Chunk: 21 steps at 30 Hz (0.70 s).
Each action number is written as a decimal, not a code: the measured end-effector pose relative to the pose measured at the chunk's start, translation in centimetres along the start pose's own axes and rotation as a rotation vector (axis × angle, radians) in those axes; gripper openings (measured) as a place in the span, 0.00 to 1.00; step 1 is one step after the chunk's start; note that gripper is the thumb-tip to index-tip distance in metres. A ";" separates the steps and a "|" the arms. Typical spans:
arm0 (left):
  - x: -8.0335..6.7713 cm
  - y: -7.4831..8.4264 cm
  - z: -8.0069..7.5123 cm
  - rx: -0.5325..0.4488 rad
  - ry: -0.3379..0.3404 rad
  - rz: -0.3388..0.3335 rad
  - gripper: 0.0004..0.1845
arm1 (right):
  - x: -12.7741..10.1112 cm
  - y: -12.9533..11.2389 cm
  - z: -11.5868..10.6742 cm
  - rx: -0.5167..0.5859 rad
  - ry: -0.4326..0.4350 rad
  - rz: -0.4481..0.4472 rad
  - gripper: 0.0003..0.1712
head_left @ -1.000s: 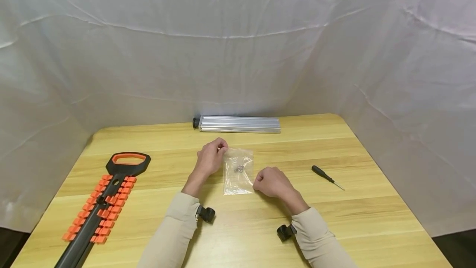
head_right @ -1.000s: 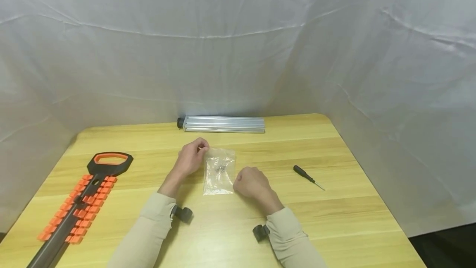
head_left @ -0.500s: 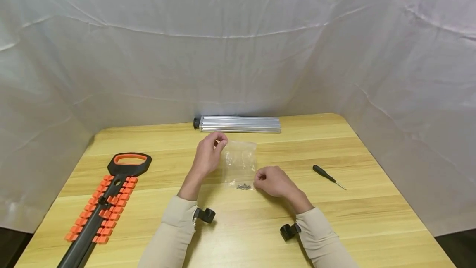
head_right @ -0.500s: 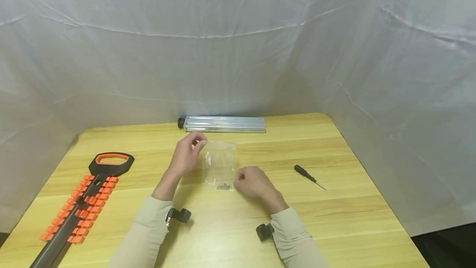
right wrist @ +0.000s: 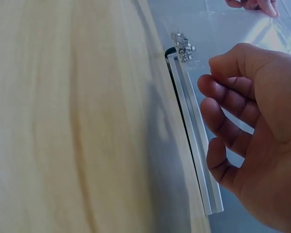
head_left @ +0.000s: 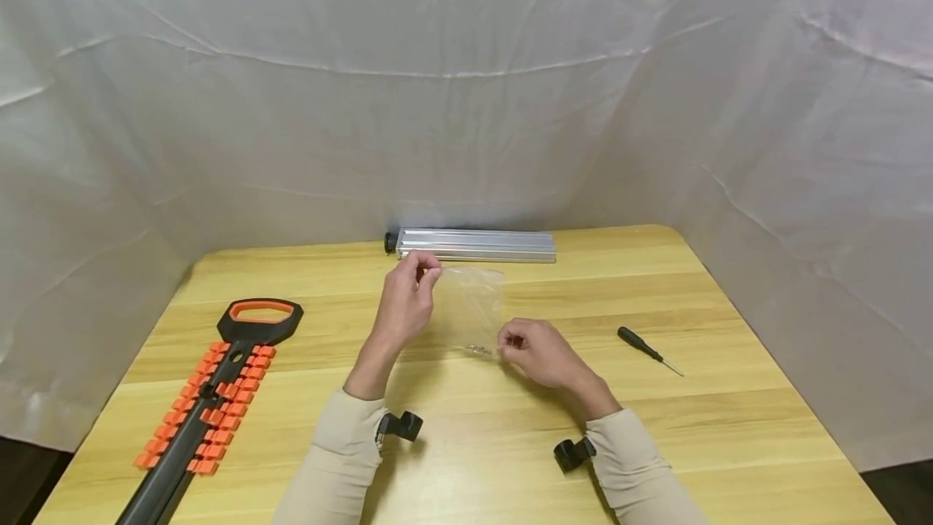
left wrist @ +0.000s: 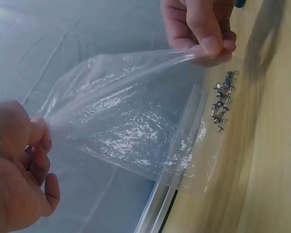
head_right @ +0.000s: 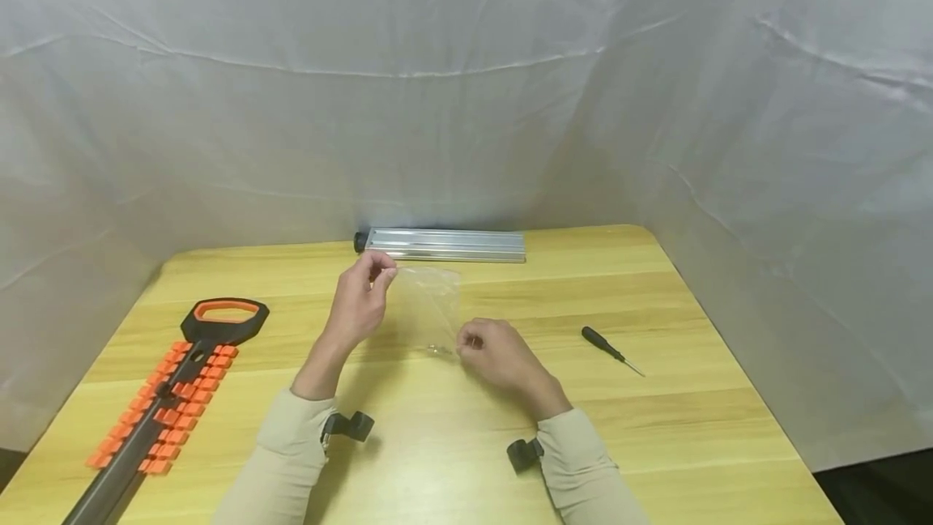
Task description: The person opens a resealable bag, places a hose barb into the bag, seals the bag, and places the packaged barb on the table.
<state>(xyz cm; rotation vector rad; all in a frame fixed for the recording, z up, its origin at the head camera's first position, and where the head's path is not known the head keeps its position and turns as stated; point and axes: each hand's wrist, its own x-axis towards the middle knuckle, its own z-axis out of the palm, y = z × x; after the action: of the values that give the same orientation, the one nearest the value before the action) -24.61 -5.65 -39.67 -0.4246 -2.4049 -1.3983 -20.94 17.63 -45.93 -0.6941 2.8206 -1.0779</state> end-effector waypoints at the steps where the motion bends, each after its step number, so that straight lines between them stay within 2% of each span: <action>1: -0.1 0.1 0.0 -0.006 -0.001 -0.002 0.03 | 0.0 0.0 0.0 0.004 -0.001 -0.002 0.04; 11: -0.3 0.9 -0.1 -0.035 0.043 0.043 0.04 | 0.1 0.1 -0.7 0.088 0.079 0.003 0.01; 13: -0.4 1.1 -0.2 -0.039 0.046 0.054 0.04 | 0.2 -0.2 -1.1 0.117 0.109 0.006 0.03; 18: -0.5 1.5 -0.2 -0.044 0.027 0.080 0.04 | 0.5 -1.3 -2.6 0.164 0.249 -0.022 0.12; 21: -0.7 1.6 -0.2 -0.043 0.016 0.077 0.04 | 0.9 -2.3 -3.8 0.171 0.337 -0.042 0.13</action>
<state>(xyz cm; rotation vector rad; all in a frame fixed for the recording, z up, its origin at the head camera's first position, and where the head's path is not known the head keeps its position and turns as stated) -23.36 -5.09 -38.65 -0.5093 -2.3236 -1.4166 -21.60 18.12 -41.49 -0.6085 2.9391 -1.5561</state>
